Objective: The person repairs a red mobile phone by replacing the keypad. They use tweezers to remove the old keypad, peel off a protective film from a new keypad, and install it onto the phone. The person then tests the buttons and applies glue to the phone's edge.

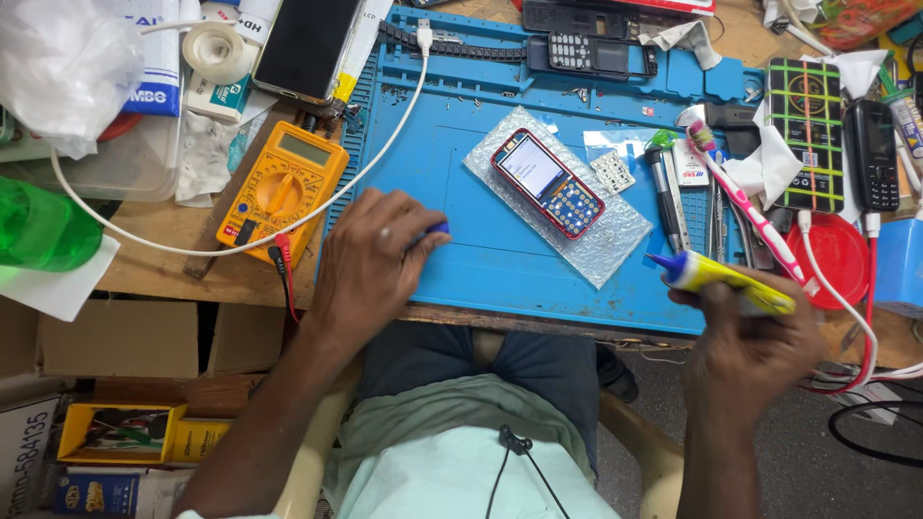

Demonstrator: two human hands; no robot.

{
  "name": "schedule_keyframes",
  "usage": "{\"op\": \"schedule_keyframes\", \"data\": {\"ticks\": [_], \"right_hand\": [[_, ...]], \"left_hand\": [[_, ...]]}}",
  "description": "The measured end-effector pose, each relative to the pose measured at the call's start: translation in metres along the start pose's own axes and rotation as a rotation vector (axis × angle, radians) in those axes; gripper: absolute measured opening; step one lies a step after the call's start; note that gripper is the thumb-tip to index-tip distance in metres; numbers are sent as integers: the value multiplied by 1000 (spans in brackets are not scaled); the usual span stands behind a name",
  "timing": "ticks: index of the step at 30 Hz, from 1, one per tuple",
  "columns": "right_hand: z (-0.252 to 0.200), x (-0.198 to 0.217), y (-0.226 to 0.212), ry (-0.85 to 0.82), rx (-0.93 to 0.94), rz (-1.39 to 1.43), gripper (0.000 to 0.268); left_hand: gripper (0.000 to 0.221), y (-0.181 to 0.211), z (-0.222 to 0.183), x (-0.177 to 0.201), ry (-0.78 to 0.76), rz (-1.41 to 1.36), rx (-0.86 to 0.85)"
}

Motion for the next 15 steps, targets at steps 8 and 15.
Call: {"op": "schedule_keyframes", "data": {"ticks": [8, 15], "right_hand": [[30, -43, -1, -218, 35, -458, 20], [38, -70, 0, -310, 232, -467, 16]], "left_hand": [[79, 19, 34, -18, -59, -41, -191], [106, 14, 98, -65, -266, -64, -368]]}}
Point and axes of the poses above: each hand's wrist, its own z-axis towards the middle knuckle, its own x-axis out of the back of the hand, y = z × x, the point moved 8 cm from there along z, towards the middle knuckle, and after that the axes turned 8 degrees about -y, right-handed, at the moved point
